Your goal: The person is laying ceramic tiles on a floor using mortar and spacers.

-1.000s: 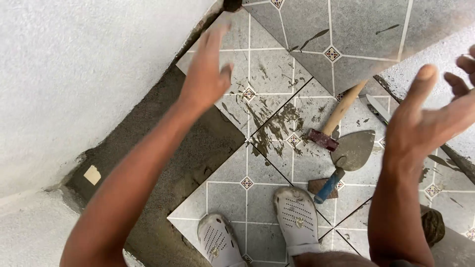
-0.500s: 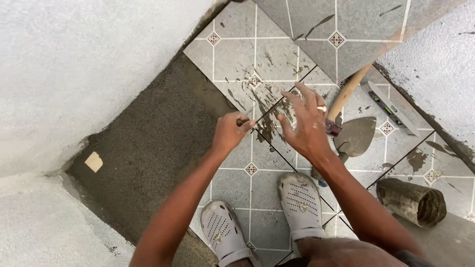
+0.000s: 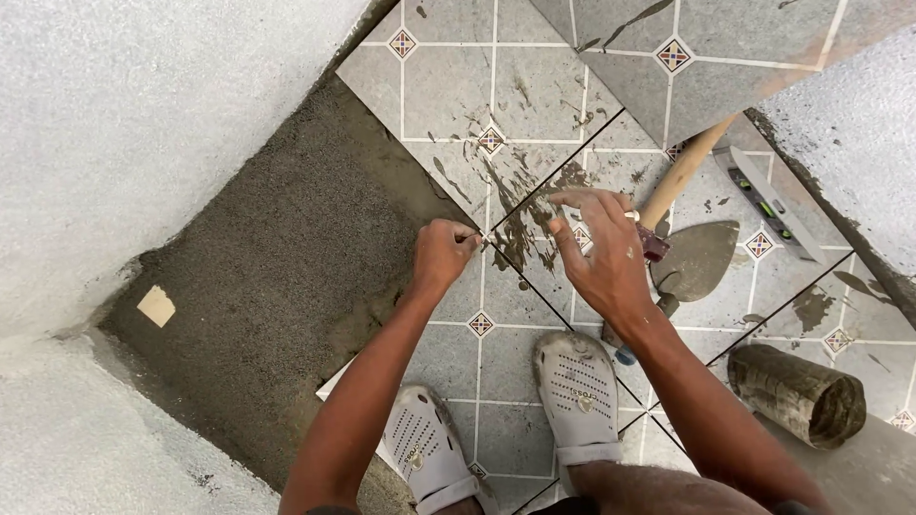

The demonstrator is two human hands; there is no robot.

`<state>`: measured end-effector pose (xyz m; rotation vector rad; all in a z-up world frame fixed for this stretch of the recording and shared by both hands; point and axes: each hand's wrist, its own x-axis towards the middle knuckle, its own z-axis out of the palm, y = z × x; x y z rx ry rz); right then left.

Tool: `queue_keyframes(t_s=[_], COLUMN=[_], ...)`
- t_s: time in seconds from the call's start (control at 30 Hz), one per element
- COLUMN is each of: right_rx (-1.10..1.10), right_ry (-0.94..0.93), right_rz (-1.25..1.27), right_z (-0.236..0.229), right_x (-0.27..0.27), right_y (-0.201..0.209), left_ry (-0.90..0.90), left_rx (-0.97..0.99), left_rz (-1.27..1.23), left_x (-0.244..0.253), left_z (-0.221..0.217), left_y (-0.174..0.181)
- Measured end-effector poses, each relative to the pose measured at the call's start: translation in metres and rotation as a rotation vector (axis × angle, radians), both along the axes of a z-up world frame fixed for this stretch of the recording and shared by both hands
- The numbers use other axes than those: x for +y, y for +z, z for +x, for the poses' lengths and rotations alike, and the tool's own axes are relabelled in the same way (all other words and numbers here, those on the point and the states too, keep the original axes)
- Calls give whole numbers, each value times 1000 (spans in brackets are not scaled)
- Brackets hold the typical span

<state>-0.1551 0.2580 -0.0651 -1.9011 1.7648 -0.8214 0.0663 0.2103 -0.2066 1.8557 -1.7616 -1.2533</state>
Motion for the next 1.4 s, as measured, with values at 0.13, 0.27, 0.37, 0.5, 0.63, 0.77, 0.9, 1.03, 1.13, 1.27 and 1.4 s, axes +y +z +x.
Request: queue_keyframes(t_s=[0.13,0.27,0.37,0.5,0.63,0.77,0.9,1.03,1.13,1.27,1.4], right_rx=[-18,-39,-24,-14,-15,52,132,327,400,648,626], right_ry=[21,56,61,55,7,-182,-502,-793,-954,-902,-724], right_rz=[26,26,41,68,21,-28,56,461,687,741,423], right_z=[1,2,5,8,-1,-27,-68,-97,-120,-156,-150], right_x=[-5,-7,-7,-5,8,44,115,187,243,305,303], right_y=[-3,-9,-8,-9,6,8,8,27,26,-19,1], left_ry=[-65,-114,-117,-114,-163,-369,-576,-739,-635,-446,-494], left_rx=[5,-25,-80,-100,-108,-185,-500,-902,-807,-719,-470], left_rz=[8,-37,10,0,-76,-225,-247,-175,-338,-146,-97], left_x=[-4,-10,-8,-7,-6,0,13,5,31,69,93], left_z=[-1,-3,-7,-9,-9,13,62,252,282,146,93], left_y=[3,4,-2,-13,15,90,123,-59,-72,87,158])
